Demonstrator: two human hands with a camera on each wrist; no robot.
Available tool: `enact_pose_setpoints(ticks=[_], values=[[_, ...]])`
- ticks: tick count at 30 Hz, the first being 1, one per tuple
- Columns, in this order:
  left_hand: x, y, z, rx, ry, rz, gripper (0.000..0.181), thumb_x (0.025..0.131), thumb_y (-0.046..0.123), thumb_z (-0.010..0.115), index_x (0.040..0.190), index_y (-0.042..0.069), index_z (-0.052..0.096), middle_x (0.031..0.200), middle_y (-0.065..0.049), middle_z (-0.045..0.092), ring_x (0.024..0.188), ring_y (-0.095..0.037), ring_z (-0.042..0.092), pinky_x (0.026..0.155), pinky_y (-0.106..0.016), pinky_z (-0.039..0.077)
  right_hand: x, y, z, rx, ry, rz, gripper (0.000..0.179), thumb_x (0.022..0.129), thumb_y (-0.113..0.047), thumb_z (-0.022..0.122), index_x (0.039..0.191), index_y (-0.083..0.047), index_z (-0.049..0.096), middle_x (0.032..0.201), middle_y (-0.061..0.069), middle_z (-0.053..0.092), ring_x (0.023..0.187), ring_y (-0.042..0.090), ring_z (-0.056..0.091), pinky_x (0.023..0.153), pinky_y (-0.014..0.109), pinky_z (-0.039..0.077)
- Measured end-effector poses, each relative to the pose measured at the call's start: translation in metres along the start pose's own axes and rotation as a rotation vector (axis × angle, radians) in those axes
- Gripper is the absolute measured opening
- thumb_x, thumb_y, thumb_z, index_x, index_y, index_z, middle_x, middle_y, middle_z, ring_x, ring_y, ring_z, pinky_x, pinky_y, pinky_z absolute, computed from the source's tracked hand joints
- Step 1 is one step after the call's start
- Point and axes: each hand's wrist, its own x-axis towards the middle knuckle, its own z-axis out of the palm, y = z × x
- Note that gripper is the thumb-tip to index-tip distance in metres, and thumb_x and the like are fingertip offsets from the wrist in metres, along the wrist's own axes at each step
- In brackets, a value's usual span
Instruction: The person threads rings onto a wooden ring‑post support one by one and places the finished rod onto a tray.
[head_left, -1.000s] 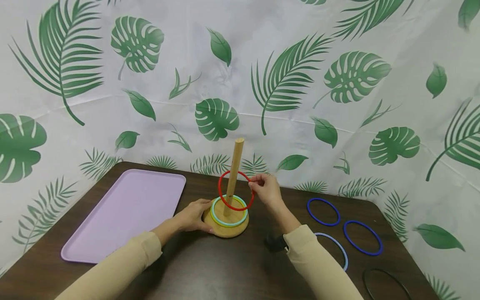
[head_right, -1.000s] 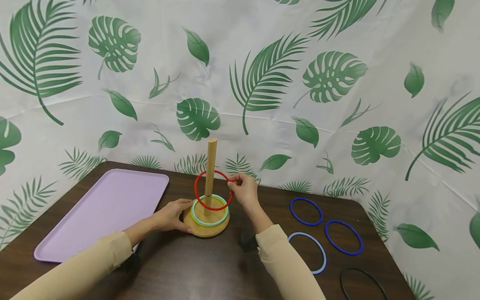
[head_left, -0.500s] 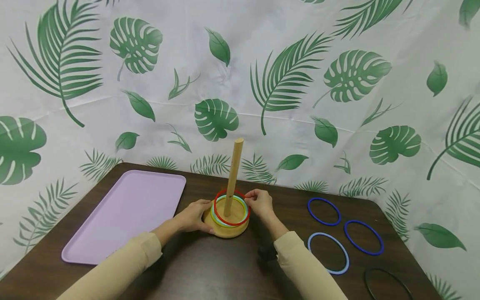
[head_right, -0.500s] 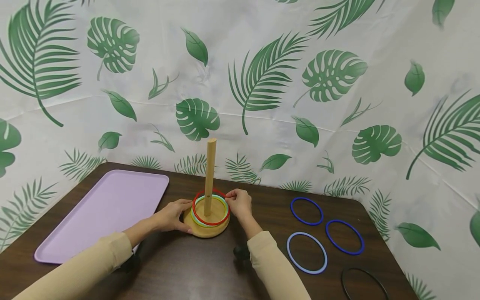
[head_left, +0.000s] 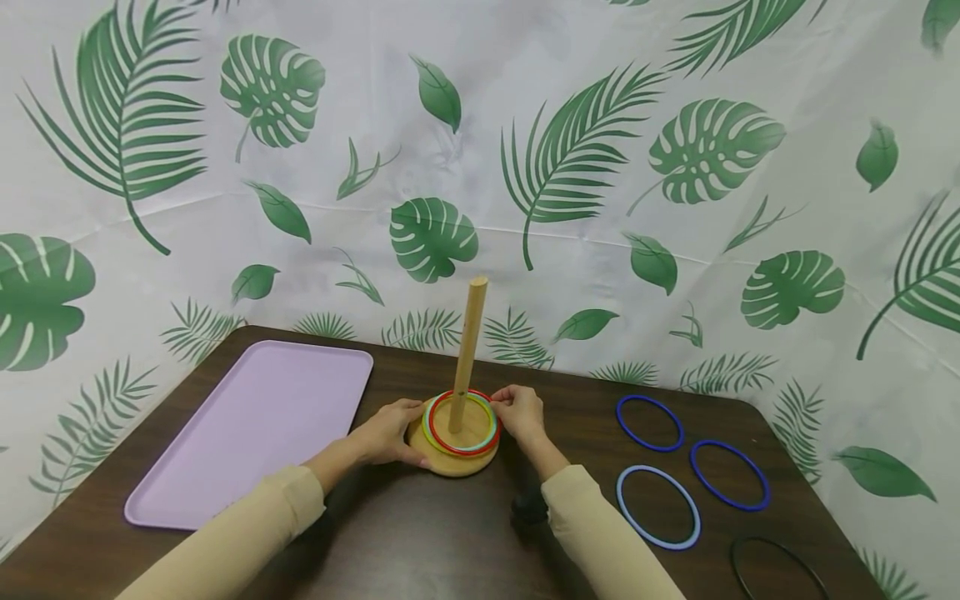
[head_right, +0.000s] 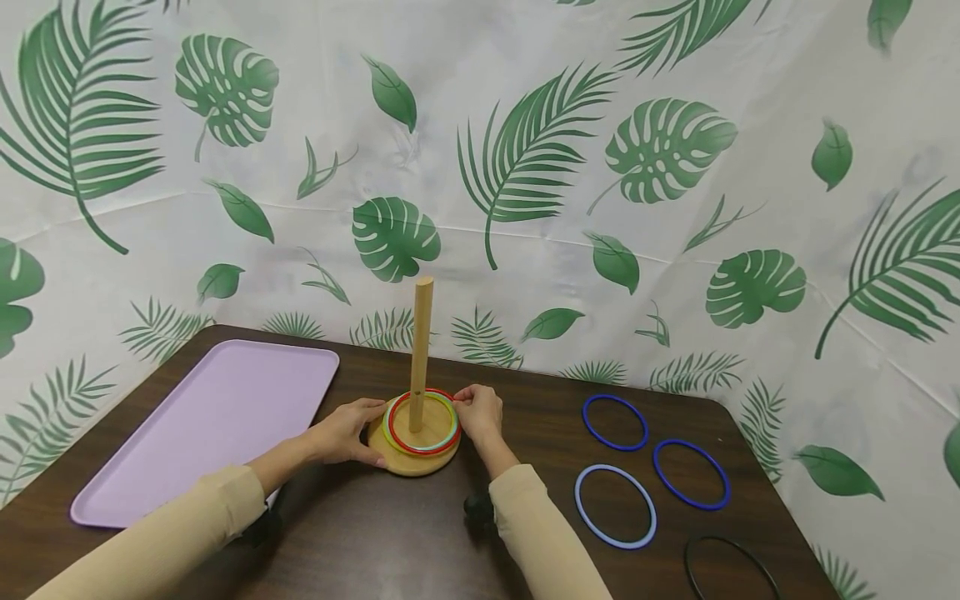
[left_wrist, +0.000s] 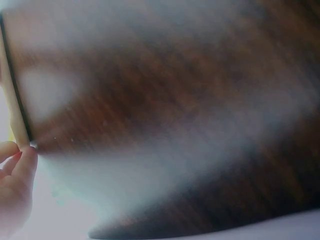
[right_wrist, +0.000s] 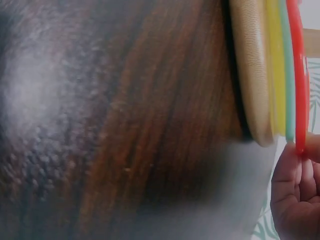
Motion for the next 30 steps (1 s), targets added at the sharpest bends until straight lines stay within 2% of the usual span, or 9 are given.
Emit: enact_pose_setpoints(ticks=[4, 10, 11, 12, 16, 18, 19, 22, 30], values=[[0.000, 0.000, 0.001, 0.016, -0.006, -0.005, 0.090, 0.065, 0.033, 0.085, 0.131, -0.014, 0.045, 0.129, -0.029, 0.050, 0.120, -0.043, 0.049, 0.100, -0.051, 0.040, -0.001, 0.003, 0.003, 0.007, 0.011, 0.010, 0.005, 0.078, -0.010, 0.071, 0.077, -0.005, 0.072, 0.065, 0.001, 0.065, 0.060, 0.010, 0.053, 0.058, 0.023, 0.044], [0.001, -0.004, 0.003, -0.001, -0.002, 0.006, 0.093, 0.064, 0.038, 0.085, 0.129, -0.015, 0.046, 0.129, -0.030, 0.050, 0.119, -0.045, 0.048, 0.100, -0.053, 0.039, -0.002, 0.005, 0.006, 0.049, 0.022, 0.019, 0.009, 0.079, -0.012, 0.071, 0.076, -0.003, 0.071, 0.062, 0.002, 0.064, 0.049, 0.006, 0.050, 0.048, 0.021, 0.044], [0.000, -0.004, 0.003, -0.014, 0.001, 0.011, 0.093, 0.064, 0.040, 0.085, 0.129, -0.015, 0.046, 0.128, -0.031, 0.050, 0.119, -0.045, 0.048, 0.099, -0.053, 0.039, -0.002, 0.005, 0.006, 0.055, 0.022, 0.022, 0.009, 0.079, -0.012, 0.071, 0.076, -0.003, 0.071, 0.062, 0.002, 0.064, 0.048, 0.006, 0.050, 0.048, 0.020, 0.044], [0.002, -0.011, 0.006, -0.004, 0.014, 0.036, 0.094, 0.066, 0.045, 0.082, 0.130, -0.014, 0.046, 0.128, -0.030, 0.050, 0.118, -0.044, 0.049, 0.100, -0.051, 0.040, -0.002, 0.005, 0.006, 0.060, 0.023, 0.025, 0.010, 0.080, -0.012, 0.070, 0.076, -0.003, 0.070, 0.062, 0.002, 0.064, 0.048, 0.005, 0.050, 0.047, 0.020, 0.044], [0.000, -0.012, 0.005, -0.016, 0.028, 0.060, 0.096, 0.066, 0.049, 0.081, 0.129, -0.015, 0.047, 0.126, -0.030, 0.051, 0.117, -0.045, 0.049, 0.098, -0.052, 0.041, -0.002, 0.005, 0.007, 0.069, 0.020, 0.034, 0.012, 0.081, -0.014, 0.071, 0.076, -0.003, 0.071, 0.062, 0.002, 0.065, 0.047, 0.005, 0.050, 0.047, 0.020, 0.044], [0.001, -0.012, 0.006, -0.003, 0.024, 0.054, 0.095, 0.066, 0.047, 0.081, 0.129, -0.015, 0.046, 0.127, -0.030, 0.051, 0.117, -0.045, 0.049, 0.099, -0.052, 0.041, -0.002, 0.005, 0.007, 0.077, 0.017, 0.036, 0.013, 0.081, -0.015, 0.071, 0.077, -0.003, 0.072, 0.062, 0.001, 0.065, 0.047, 0.005, 0.050, 0.046, 0.020, 0.045], [0.000, -0.006, 0.002, -0.013, 0.009, 0.027, 0.094, 0.065, 0.042, 0.084, 0.129, -0.015, 0.046, 0.127, -0.031, 0.051, 0.118, -0.045, 0.048, 0.099, -0.054, 0.039, -0.002, 0.005, 0.007, 0.081, 0.015, 0.039, 0.013, 0.081, -0.015, 0.071, 0.077, -0.003, 0.072, 0.062, 0.001, 0.065, 0.047, 0.005, 0.049, 0.046, 0.020, 0.045], [0.001, -0.004, 0.003, 0.020, -0.005, 0.001, 0.092, 0.065, 0.037, 0.085, 0.130, -0.015, 0.046, 0.130, -0.029, 0.050, 0.120, -0.043, 0.048, 0.101, -0.052, 0.039, -0.003, 0.005, 0.007, 0.096, 0.009, 0.050, 0.014, 0.081, -0.016, 0.071, 0.078, -0.002, 0.072, 0.062, 0.001, 0.065, 0.047, 0.006, 0.050, 0.045, 0.020, 0.045], [0.002, -0.004, 0.004, 0.024, -0.013, -0.023, 0.093, 0.064, 0.036, 0.085, 0.132, -0.013, 0.045, 0.131, -0.028, 0.050, 0.121, -0.041, 0.048, 0.101, -0.050, 0.039, -0.004, 0.002, 0.006, 0.144, -0.015, 0.096, 0.015, 0.082, -0.016, 0.070, 0.080, -0.001, 0.072, 0.065, 0.002, 0.064, 0.052, 0.009, 0.053, 0.047, 0.021, 0.050]])
